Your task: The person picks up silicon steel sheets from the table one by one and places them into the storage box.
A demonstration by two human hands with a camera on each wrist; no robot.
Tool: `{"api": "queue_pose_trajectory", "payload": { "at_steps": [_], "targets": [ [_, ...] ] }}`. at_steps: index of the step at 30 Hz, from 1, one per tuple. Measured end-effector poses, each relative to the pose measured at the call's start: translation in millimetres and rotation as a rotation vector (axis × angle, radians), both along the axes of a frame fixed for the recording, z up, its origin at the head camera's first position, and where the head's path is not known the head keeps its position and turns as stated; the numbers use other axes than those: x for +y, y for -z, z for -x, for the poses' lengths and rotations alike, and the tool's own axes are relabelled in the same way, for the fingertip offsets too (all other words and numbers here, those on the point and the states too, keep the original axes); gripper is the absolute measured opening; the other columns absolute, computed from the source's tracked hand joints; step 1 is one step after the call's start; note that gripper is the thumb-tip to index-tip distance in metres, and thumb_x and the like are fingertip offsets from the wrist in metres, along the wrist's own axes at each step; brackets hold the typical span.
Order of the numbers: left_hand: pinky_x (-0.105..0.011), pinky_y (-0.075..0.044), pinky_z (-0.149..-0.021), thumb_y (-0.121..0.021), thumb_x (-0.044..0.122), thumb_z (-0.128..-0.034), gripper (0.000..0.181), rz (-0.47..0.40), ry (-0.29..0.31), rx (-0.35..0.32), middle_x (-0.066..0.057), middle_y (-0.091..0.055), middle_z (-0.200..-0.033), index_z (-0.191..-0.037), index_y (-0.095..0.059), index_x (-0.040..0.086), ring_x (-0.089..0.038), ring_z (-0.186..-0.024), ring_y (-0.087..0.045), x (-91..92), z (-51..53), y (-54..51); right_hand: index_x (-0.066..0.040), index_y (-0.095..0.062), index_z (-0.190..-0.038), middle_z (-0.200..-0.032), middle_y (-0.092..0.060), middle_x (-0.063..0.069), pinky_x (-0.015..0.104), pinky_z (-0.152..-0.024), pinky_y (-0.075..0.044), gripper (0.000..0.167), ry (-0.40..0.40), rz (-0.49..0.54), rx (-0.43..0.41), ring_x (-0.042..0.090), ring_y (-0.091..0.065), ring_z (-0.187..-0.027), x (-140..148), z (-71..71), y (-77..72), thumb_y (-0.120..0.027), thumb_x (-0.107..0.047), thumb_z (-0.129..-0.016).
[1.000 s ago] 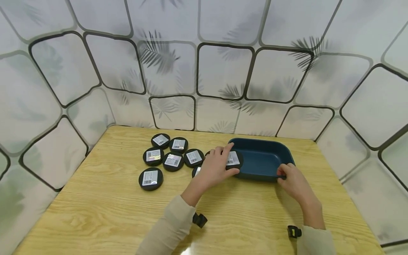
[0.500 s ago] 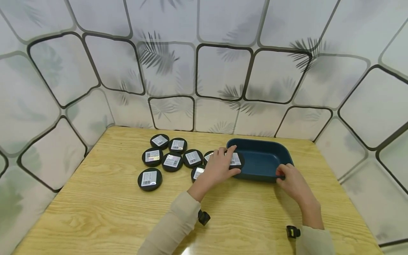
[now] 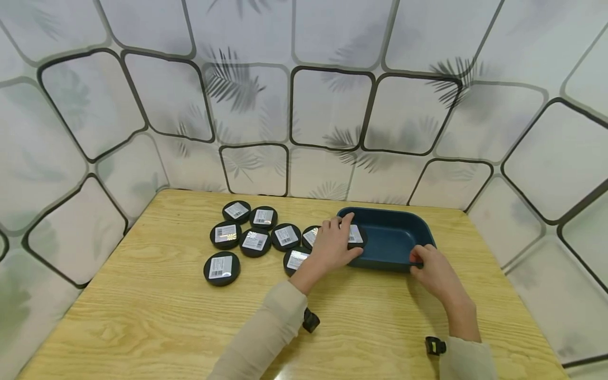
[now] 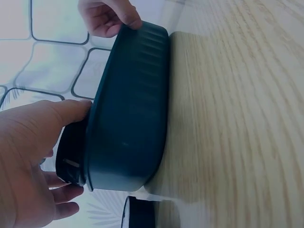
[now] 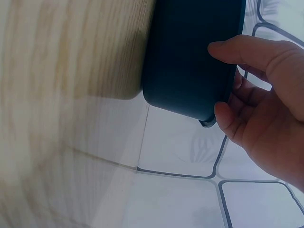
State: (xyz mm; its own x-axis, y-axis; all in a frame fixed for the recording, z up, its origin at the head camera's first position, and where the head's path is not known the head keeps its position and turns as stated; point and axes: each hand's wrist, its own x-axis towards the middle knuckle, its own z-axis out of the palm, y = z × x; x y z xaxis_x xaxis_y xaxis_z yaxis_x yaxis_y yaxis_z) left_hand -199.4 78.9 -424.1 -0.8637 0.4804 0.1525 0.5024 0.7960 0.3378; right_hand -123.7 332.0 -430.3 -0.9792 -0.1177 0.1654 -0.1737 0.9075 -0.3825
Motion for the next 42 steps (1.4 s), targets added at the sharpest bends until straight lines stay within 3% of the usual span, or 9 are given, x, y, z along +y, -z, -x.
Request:
{"api": "queue_pose_trajectory", "payload": {
  "at_steps": [7, 14, 22, 33, 42],
  "targets": [
    [-0.047, -0.037, -0.109, -0.07, 0.05, -0.0893, 0.086, 0.023, -0.008, 0.002, -0.014, -0.041, -0.148, -0.155, -0.026, 0.017, -0.035, -0.132, -0.042, 7.5, 4.1, 3.5, -0.004, -0.059, -0.088, -0.089, -0.053, 0.012, 0.045, -0.072, -0.046, 0.015, -0.001, 0.008, -0.011, 0.026, -0.051, -0.079, -1, -1.2, -0.4, -0.07, 0.004, -0.082],
    [-0.046, -0.036, -0.109, -0.07, 0.051, -0.0886, 0.083, 0.14, 0.014, 0.035, -0.01, -0.043, -0.146, -0.154, -0.031, 0.018, -0.032, -0.132, -0.041, 14.0, 11.9, -0.3, -0.003, -0.059, -0.087, -0.088, -0.053, 0.012, 0.045, -0.072, -0.046, 0.015, 0.002, 0.005, -0.009, 0.026, -0.05, -0.079, -2, -1.9, -2.5, -0.07, 0.005, -0.082],
    [-0.047, -0.033, -0.111, -0.072, 0.049, -0.0878, 0.079, 0.235, 0.046, 0.004, -0.009, -0.044, -0.144, -0.151, -0.034, 0.02, -0.033, -0.132, -0.039, 21.3, 18.5, -4.8, -0.003, -0.059, -0.087, -0.088, -0.053, 0.012, 0.045, -0.072, -0.046, 0.015, 0.004, 0.011, -0.008, 0.026, -0.05, -0.078, -1, -1.5, -3.0, -0.07, 0.005, -0.082],
    [-0.044, -0.032, -0.107, -0.07, 0.055, -0.0866, 0.078, 0.395, -0.017, -0.081, -0.007, -0.045, -0.144, -0.15, -0.036, 0.024, -0.029, -0.133, -0.035, 34.6, 22.4, -9.9, -0.003, -0.06, -0.088, -0.088, -0.053, 0.011, 0.045, -0.072, -0.046, 0.015, 0.008, 0.019, -0.009, 0.026, -0.051, -0.079, 0, -0.5, -1.6, -0.071, 0.004, -0.081],
    [-0.04, -0.032, -0.104, -0.067, 0.057, -0.0873, 0.072, 0.527, -0.065, -0.074, -0.006, -0.052, -0.139, -0.148, -0.04, 0.028, -0.027, -0.128, -0.036, 45.4, 23.0, -8.2, -0.004, -0.06, -0.086, -0.086, -0.053, 0.01, 0.045, -0.072, -0.046, 0.016, 0.004, 0.024, 0.021, 0.025, -0.05, -0.078, 1, 0.7, -0.1, -0.071, 0.005, -0.08]
  ]
}}
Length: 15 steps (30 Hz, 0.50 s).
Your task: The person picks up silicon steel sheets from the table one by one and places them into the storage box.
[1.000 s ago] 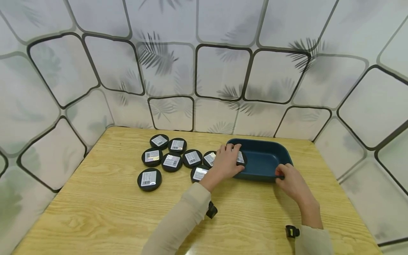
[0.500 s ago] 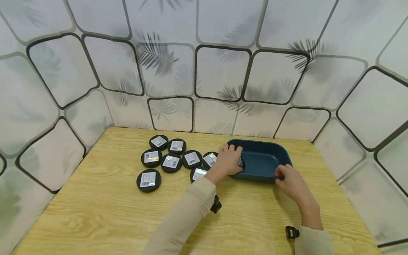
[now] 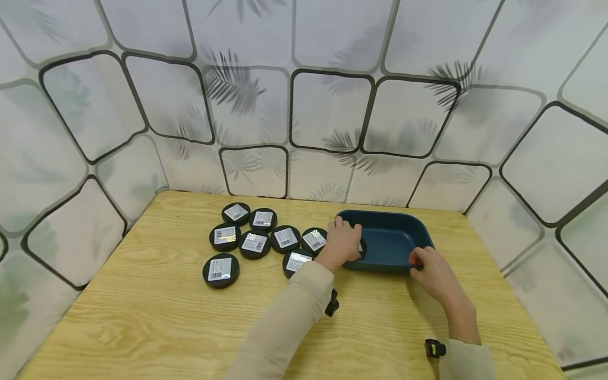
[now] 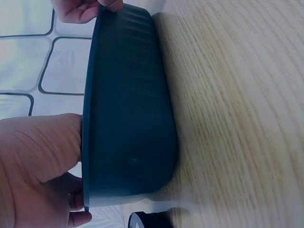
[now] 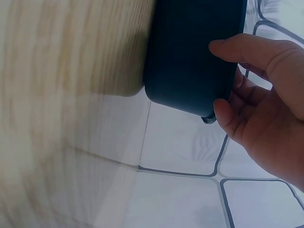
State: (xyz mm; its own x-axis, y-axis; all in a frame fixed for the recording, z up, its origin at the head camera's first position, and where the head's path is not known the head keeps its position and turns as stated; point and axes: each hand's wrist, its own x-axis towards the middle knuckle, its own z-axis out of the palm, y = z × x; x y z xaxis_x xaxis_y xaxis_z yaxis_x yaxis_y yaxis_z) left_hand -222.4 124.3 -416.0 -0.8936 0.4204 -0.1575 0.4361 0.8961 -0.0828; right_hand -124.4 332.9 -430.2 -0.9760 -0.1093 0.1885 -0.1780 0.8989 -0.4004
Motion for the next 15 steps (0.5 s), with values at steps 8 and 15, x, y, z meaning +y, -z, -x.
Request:
{"api": "queue_pose_trajectory", "payload": {
  "at_steps": [8, 15],
  "targets": [
    [-0.042, -0.029, -0.107, -0.063, 0.051, -0.0921, 0.067, 0.065, -0.026, -0.083, -0.003, -0.049, -0.144, -0.151, -0.038, 0.032, -0.025, -0.128, -0.034, 4.2, 2.2, -0.7, -0.004, -0.061, -0.086, -0.086, -0.053, 0.009, 0.044, -0.072, -0.046, 0.014, -0.007, 0.021, 0.0, 0.024, -0.05, -0.078, 0.0, 0.0, 2.5, -0.071, 0.005, -0.081],
    [-0.043, -0.029, -0.109, -0.067, 0.053, -0.0895, 0.071, 0.025, -0.012, -0.094, -0.003, -0.048, -0.146, -0.151, -0.039, 0.031, -0.026, -0.131, -0.034, 4.8, 4.0, -1.2, -0.004, -0.061, -0.086, -0.086, -0.053, 0.01, 0.044, -0.072, -0.046, 0.014, -0.002, 0.016, 0.003, 0.025, -0.051, -0.079, 1.3, -1.2, -0.4, -0.071, 0.005, -0.081]
  ]
}}
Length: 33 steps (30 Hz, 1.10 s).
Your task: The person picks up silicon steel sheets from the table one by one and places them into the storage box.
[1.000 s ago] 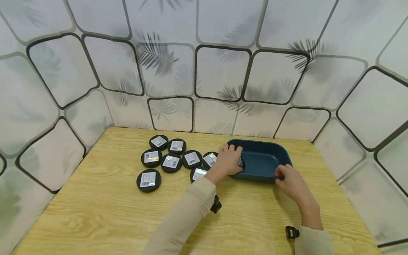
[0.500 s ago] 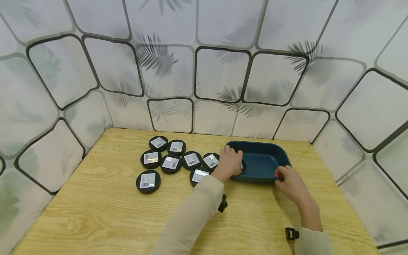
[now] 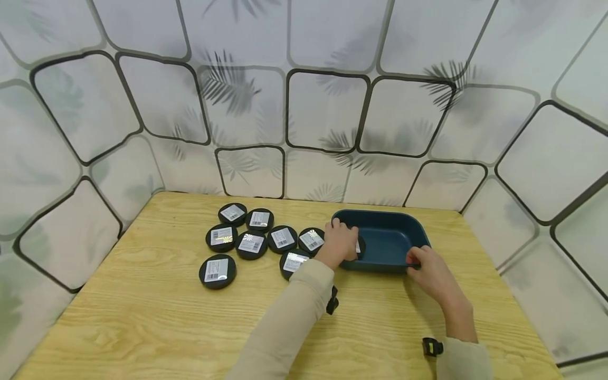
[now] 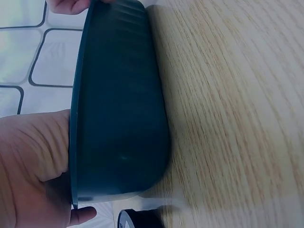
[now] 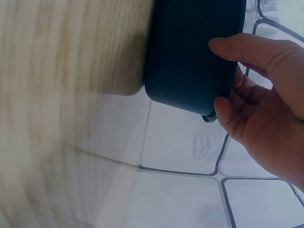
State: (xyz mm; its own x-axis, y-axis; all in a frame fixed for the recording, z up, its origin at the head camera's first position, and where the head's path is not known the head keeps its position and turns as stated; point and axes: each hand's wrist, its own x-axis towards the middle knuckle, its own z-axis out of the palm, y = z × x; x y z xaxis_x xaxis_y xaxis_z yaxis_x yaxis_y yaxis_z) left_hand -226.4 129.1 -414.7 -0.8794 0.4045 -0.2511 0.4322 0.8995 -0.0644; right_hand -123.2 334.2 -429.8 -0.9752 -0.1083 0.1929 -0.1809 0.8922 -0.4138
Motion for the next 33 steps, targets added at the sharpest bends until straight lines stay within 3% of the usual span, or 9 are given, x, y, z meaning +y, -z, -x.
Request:
{"api": "queue_pose_trajectory", "payload": {
  "at_steps": [15, 22, 33],
  "targets": [
    [-0.043, -0.032, -0.109, -0.066, 0.063, -0.085, 0.08, -0.056, 0.037, 0.041, -0.006, -0.044, -0.148, -0.151, -0.037, 0.027, -0.027, -0.133, -0.037, -7.5, -1.8, 2.1, -0.004, -0.061, -0.085, -0.086, -0.054, 0.011, 0.044, -0.071, -0.047, 0.016, -0.01, -0.005, 0.007, 0.026, -0.053, -0.079, -2, -1.1, -0.5, -0.072, 0.006, -0.079],
    [-0.044, -0.035, -0.109, -0.055, 0.06, -0.0942, 0.07, -0.12, 0.047, 0.061, -0.009, -0.038, -0.15, -0.152, -0.036, 0.026, -0.028, -0.136, -0.036, -10.3, 0.7, 9.1, -0.003, -0.061, -0.086, -0.087, -0.054, 0.012, 0.045, -0.072, -0.048, 0.016, -0.013, -0.005, 0.0, 0.027, -0.054, -0.08, -1, 0.1, -0.1, -0.071, 0.007, -0.08],
    [-0.044, -0.038, -0.105, -0.045, 0.049, -0.1031, 0.05, -0.292, 0.089, 0.113, -0.011, -0.038, -0.148, -0.145, -0.042, 0.021, -0.029, -0.133, -0.037, -26.1, -1.7, 7.8, -0.003, -0.061, -0.086, -0.087, -0.053, 0.012, 0.046, -0.071, -0.046, 0.015, -0.023, -0.006, -0.004, 0.026, -0.052, -0.079, -1, 0.8, -1.3, -0.072, 0.006, -0.079]
  ]
}}
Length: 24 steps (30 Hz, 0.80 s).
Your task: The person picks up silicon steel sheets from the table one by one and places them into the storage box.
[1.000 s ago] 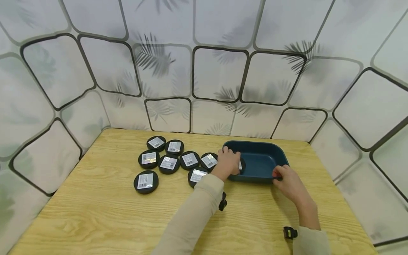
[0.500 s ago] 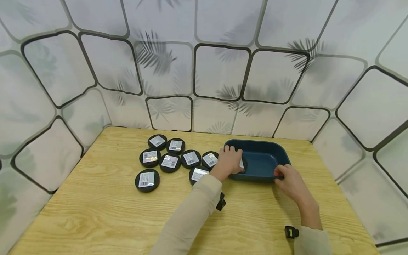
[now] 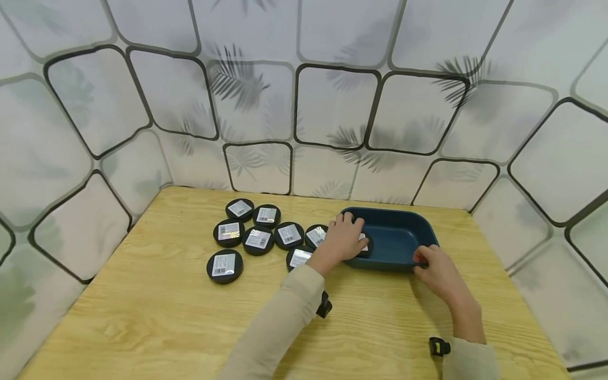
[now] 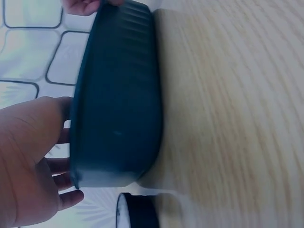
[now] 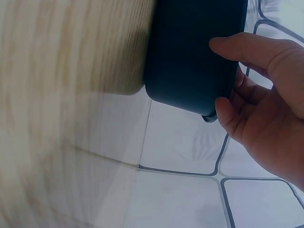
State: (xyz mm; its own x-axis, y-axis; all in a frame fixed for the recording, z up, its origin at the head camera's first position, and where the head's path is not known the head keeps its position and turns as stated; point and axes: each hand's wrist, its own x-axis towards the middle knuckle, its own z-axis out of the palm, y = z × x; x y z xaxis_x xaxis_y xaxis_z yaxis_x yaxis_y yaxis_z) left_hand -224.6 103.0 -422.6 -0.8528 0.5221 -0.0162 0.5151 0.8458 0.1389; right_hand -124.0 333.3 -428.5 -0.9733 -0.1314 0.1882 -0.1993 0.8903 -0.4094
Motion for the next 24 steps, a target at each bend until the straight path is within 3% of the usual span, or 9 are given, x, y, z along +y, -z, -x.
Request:
{"api": "queue_pose_trajectory", "payload": {
  "at_steps": [13, 24],
  "targets": [
    [-0.048, -0.038, -0.105, -0.053, 0.039, -0.1023, 0.044, -0.301, 0.007, -0.043, -0.013, -0.041, -0.147, -0.141, -0.049, 0.019, -0.033, -0.132, -0.039, -33.0, -8.5, -11.7, -0.003, -0.06, -0.086, -0.086, -0.053, 0.011, 0.044, -0.069, -0.045, 0.014, -0.007, -0.006, -0.001, 0.025, -0.05, -0.077, 0, -0.5, 1.2, -0.07, 0.006, -0.08],
    [-0.052, -0.041, -0.101, -0.056, 0.032, -0.1008, 0.04, -0.401, -0.024, -0.004, -0.015, -0.043, -0.143, -0.137, -0.054, 0.015, -0.037, -0.128, -0.041, -68.5, -27.5, -11.9, -0.002, -0.06, -0.086, -0.086, -0.052, 0.012, 0.044, -0.069, -0.045, 0.015, -0.006, -0.01, 0.002, 0.025, -0.05, -0.077, -1, -0.8, 1.1, -0.071, 0.005, -0.079]
  ]
}}
